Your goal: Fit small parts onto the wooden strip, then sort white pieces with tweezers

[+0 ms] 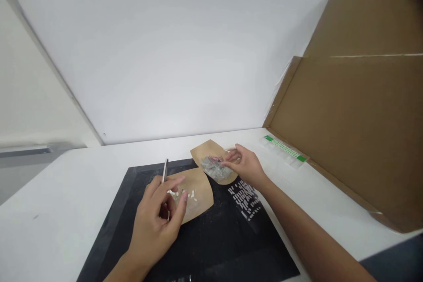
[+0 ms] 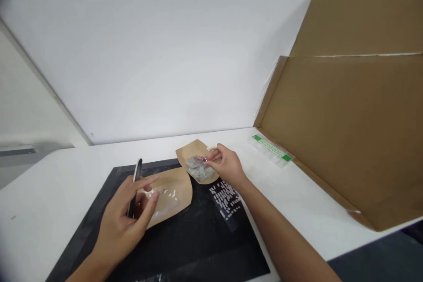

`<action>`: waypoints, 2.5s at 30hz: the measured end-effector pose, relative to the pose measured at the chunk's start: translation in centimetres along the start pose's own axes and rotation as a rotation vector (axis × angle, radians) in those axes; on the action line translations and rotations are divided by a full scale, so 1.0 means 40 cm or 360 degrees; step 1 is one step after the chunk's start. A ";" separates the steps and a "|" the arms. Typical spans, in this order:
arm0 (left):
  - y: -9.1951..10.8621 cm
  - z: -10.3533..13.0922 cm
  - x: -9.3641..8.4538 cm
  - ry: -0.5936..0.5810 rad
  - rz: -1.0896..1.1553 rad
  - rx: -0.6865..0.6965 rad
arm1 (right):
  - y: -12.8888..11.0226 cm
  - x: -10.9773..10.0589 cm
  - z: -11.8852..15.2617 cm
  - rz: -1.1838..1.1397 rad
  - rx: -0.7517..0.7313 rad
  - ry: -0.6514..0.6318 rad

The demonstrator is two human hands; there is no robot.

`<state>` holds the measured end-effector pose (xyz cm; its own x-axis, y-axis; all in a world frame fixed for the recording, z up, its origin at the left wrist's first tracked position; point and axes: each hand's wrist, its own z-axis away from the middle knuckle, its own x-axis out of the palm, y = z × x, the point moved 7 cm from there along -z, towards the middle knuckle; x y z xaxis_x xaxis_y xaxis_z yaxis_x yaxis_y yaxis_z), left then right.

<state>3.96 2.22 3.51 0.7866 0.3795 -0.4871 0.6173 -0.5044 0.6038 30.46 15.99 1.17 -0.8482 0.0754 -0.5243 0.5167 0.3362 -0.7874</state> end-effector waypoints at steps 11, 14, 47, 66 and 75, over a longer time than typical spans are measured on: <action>-0.011 -0.004 -0.025 0.0084 -0.0023 -0.0016 | 0.021 -0.005 -0.001 0.0201 -0.0145 0.0004; -0.017 -0.006 -0.032 0.0092 -0.0018 -0.0038 | 0.016 -0.016 -0.001 0.0143 -0.0202 -0.0057; -0.047 -0.007 -0.044 0.0139 0.0283 -0.0151 | -0.010 -0.017 0.031 0.0187 -0.0463 -0.0342; -0.060 -0.010 -0.040 0.0182 0.0517 -0.0390 | 0.002 0.034 0.040 0.0518 -0.0568 -0.0572; -0.061 -0.008 -0.039 0.0175 0.0490 -0.0370 | -0.013 0.012 0.038 0.0542 -0.0568 -0.0596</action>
<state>1.25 3.10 3.00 0.9247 0.3250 -0.1983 0.3298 -0.4235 0.8437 29.96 14.43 0.82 -0.5104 -0.0790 -0.8563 0.6253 0.6495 -0.4327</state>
